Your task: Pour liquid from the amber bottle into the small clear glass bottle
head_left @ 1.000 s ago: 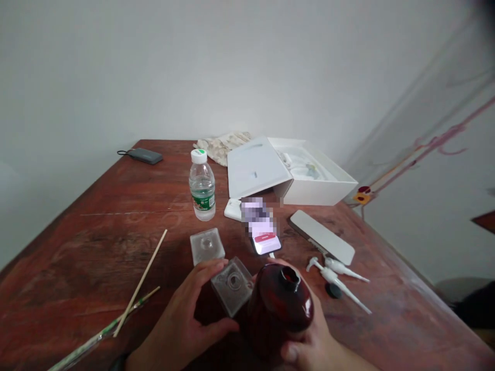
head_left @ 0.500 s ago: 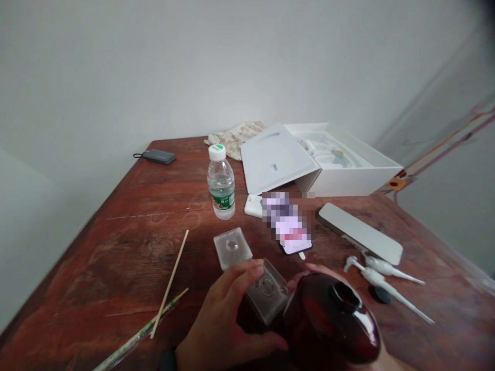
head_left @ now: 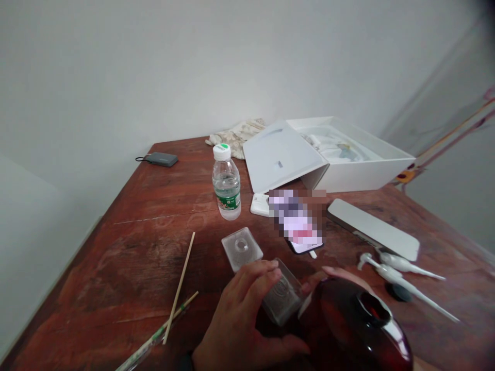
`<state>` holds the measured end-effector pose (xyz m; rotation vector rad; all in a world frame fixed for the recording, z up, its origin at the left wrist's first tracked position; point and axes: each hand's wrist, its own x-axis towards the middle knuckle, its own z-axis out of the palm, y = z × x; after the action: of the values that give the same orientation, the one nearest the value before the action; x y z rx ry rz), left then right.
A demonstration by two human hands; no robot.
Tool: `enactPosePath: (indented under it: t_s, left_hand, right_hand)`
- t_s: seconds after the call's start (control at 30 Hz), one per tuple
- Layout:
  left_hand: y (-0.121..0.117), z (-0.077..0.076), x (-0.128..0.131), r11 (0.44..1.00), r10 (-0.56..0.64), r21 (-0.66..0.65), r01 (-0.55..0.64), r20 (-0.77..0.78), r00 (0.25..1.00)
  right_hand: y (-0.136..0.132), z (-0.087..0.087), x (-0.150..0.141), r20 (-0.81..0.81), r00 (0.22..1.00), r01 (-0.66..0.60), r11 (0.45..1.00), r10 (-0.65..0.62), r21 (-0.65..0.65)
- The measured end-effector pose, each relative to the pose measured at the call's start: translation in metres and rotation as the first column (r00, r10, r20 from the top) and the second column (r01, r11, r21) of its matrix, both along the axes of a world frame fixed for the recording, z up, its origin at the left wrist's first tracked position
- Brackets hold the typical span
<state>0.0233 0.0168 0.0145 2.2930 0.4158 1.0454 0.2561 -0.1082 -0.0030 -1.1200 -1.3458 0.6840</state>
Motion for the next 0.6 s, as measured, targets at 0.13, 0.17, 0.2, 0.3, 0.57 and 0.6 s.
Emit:
enactPosePath:
  t_s: [0.13, 0.17, 0.2, 0.3, 0.57, 0.6]
  left_hand:
    - [0.002, -0.001, 0.000, 1.000, -0.011, -0.012, 0.011, 0.015, 1.000]
    - [0.002, -0.002, 0.000, 1.000, -0.013, -0.015, 0.013, 0.015, 1.000]
    - [0.002, -0.002, 0.000, 1.000, -0.012, -0.019, 0.013, 0.014, 1.000]
    - [0.001, -0.002, 0.001, 0.999, -0.012, -0.029, 0.012, 0.008, 1.000]
    - [0.000, -0.002, 0.002, 1.000, -0.014, -0.022, 0.013, -0.023, 1.000]
    - [0.000, -0.002, 0.002, 1.000, -0.009, -0.028, 0.008, -0.026, 1.000]
  right_hand:
    - [0.006, 0.007, -0.009, -0.071, 0.996, 0.060, 0.997, -0.057, 0.038]
    - [0.008, 0.009, -0.011, -0.080, 0.994, 0.080, 0.996, -0.077, 0.037]
    - [0.009, 0.011, -0.012, -0.087, 0.992, 0.092, 0.995, -0.088, 0.041]
    - [0.009, 0.013, -0.013, -0.100, 0.990, 0.101, 0.994, -0.095, 0.052]
    - [-0.003, -0.002, -0.004, -0.096, 0.994, 0.045, 0.999, -0.046, -0.018]
    - [-0.004, -0.005, -0.004, -0.083, 0.995, 0.053, 0.998, -0.055, -0.025]
